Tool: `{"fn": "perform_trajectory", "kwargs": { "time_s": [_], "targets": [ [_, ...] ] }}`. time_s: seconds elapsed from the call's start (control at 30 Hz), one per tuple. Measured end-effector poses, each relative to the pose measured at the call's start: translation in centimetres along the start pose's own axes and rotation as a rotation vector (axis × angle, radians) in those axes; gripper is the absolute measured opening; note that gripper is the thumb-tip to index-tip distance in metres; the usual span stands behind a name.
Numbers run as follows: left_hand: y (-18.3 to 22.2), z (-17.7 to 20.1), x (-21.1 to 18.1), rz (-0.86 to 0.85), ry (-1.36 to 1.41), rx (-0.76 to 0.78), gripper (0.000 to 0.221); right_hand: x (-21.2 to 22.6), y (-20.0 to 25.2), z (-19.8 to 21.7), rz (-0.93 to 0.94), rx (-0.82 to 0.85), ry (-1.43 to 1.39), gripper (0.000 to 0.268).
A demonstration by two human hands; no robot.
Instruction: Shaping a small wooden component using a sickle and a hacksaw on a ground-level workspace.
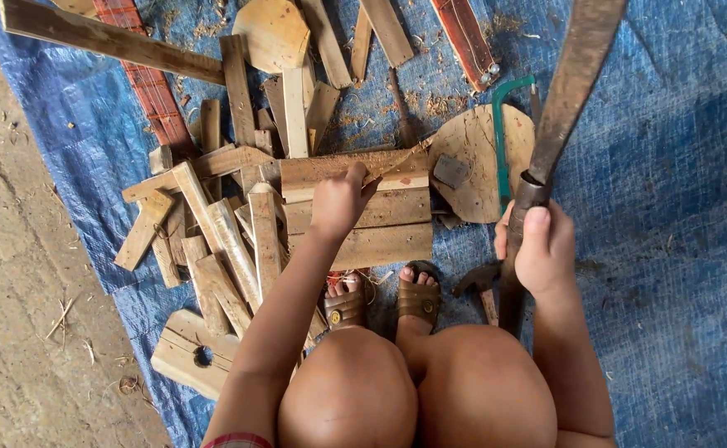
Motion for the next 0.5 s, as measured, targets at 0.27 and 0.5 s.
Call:
{"fn": "perform_trajectory", "kwargs": {
  "time_s": [0.27, 0.5],
  "targets": [
    [-2.0, 3.2, -2.6, -0.225, -0.139, -0.088, 0.020, -12.7, 1.4, -4.2, -0.576, 0.096, 0.056, 0.057],
    [-1.6, 5.6, -0.3, -0.127, -0.058, -0.126, 0.031, -11.2, 1.5, -4.3, -0.466, 0.094, -0.018, 0.053]
  ]
}}
Point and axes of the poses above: each hand's wrist, its own y-axis away from the middle knuckle, its own z-axis out of the back of the hand, x = y × z, the point moved 5 cm from there along -y, towards the middle knuckle, and after that the axes turned 10 degrees about -y, right-handed, at the moved point
